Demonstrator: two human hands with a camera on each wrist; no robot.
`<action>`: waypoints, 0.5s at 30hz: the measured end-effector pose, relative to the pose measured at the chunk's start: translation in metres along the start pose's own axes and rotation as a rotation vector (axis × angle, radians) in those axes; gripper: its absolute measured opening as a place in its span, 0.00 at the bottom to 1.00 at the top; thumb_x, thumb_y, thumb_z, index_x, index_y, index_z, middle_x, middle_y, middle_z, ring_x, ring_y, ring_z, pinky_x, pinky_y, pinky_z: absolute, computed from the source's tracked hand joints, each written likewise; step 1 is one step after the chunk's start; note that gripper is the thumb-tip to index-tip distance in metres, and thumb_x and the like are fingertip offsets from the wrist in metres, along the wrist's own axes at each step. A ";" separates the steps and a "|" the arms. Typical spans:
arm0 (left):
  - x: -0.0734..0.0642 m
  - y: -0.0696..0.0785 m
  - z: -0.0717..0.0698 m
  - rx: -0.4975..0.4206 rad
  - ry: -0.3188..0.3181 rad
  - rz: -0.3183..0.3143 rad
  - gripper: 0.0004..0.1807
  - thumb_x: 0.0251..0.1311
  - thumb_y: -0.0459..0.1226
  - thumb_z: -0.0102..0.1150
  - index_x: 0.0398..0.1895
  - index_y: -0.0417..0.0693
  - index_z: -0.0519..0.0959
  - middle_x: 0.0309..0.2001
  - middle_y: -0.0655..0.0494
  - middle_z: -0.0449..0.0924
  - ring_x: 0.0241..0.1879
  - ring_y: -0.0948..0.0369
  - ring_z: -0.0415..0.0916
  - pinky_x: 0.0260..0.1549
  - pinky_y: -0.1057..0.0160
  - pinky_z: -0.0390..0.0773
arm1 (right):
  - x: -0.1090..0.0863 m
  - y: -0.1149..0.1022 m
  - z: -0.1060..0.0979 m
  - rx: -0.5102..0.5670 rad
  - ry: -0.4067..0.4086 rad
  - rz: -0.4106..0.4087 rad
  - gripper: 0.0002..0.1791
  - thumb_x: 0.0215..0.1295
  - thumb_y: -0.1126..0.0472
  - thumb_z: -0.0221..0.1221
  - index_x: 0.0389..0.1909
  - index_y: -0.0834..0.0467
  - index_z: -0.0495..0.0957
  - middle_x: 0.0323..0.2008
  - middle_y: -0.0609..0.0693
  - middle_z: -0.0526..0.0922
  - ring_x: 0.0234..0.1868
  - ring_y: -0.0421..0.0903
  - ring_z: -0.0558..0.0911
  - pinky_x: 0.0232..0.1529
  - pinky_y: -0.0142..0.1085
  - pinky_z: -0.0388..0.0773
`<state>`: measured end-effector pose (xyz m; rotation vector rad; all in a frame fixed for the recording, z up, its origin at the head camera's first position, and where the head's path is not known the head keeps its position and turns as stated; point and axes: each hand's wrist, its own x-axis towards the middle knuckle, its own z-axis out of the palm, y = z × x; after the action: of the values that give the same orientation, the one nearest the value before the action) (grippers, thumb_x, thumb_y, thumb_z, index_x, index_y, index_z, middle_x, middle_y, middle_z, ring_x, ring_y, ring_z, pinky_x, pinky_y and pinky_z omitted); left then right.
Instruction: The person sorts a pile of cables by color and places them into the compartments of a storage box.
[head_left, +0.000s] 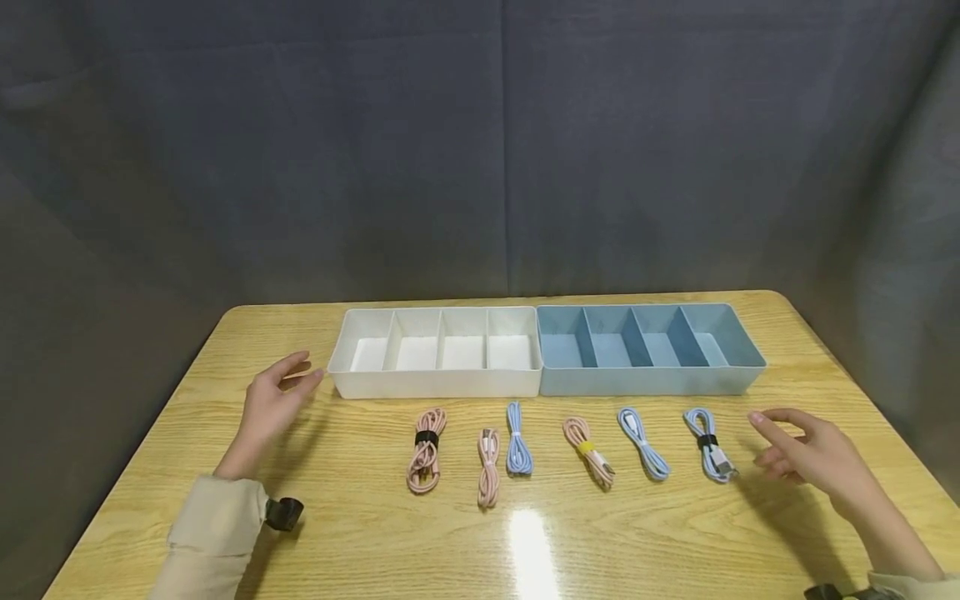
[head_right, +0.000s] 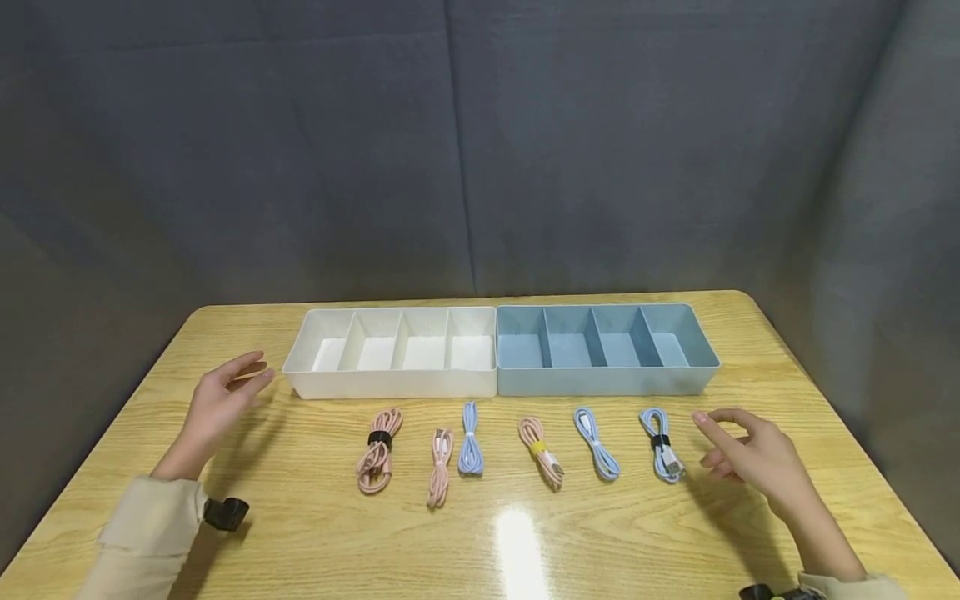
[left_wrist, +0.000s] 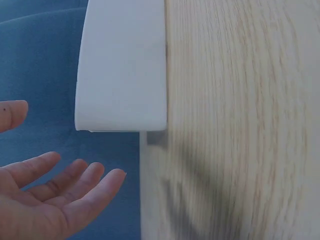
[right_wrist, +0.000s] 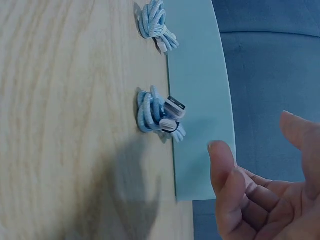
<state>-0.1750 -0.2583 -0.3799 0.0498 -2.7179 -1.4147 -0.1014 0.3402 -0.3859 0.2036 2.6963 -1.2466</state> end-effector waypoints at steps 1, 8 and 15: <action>0.002 -0.001 0.000 -0.018 -0.016 -0.018 0.33 0.65 0.47 0.48 0.67 0.36 0.56 0.60 0.35 0.62 0.56 0.43 0.64 0.47 0.51 0.75 | 0.000 0.001 0.000 0.007 -0.014 0.010 0.37 0.70 0.45 0.43 0.59 0.77 0.56 0.25 0.57 0.82 0.23 0.45 0.81 0.25 0.35 0.80; 0.015 -0.007 0.004 -0.171 -0.113 -0.123 0.37 0.66 0.46 0.46 0.70 0.37 0.46 0.63 0.34 0.53 0.58 0.40 0.59 0.45 0.52 0.78 | 0.003 0.010 0.005 0.131 -0.129 0.099 0.41 0.71 0.43 0.39 0.61 0.79 0.49 0.26 0.57 0.83 0.25 0.48 0.82 0.27 0.39 0.82; 0.022 -0.015 0.010 -0.287 -0.166 -0.184 0.39 0.67 0.49 0.44 0.70 0.38 0.42 0.63 0.33 0.51 0.60 0.40 0.56 0.51 0.49 0.73 | 0.005 0.018 0.011 0.222 -0.214 0.148 0.39 0.70 0.45 0.44 0.60 0.79 0.50 0.28 0.57 0.83 0.27 0.49 0.83 0.29 0.41 0.82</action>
<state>-0.1974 -0.2604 -0.3967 0.1762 -2.6611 -1.9290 -0.1020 0.3440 -0.4077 0.2743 2.3187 -1.4316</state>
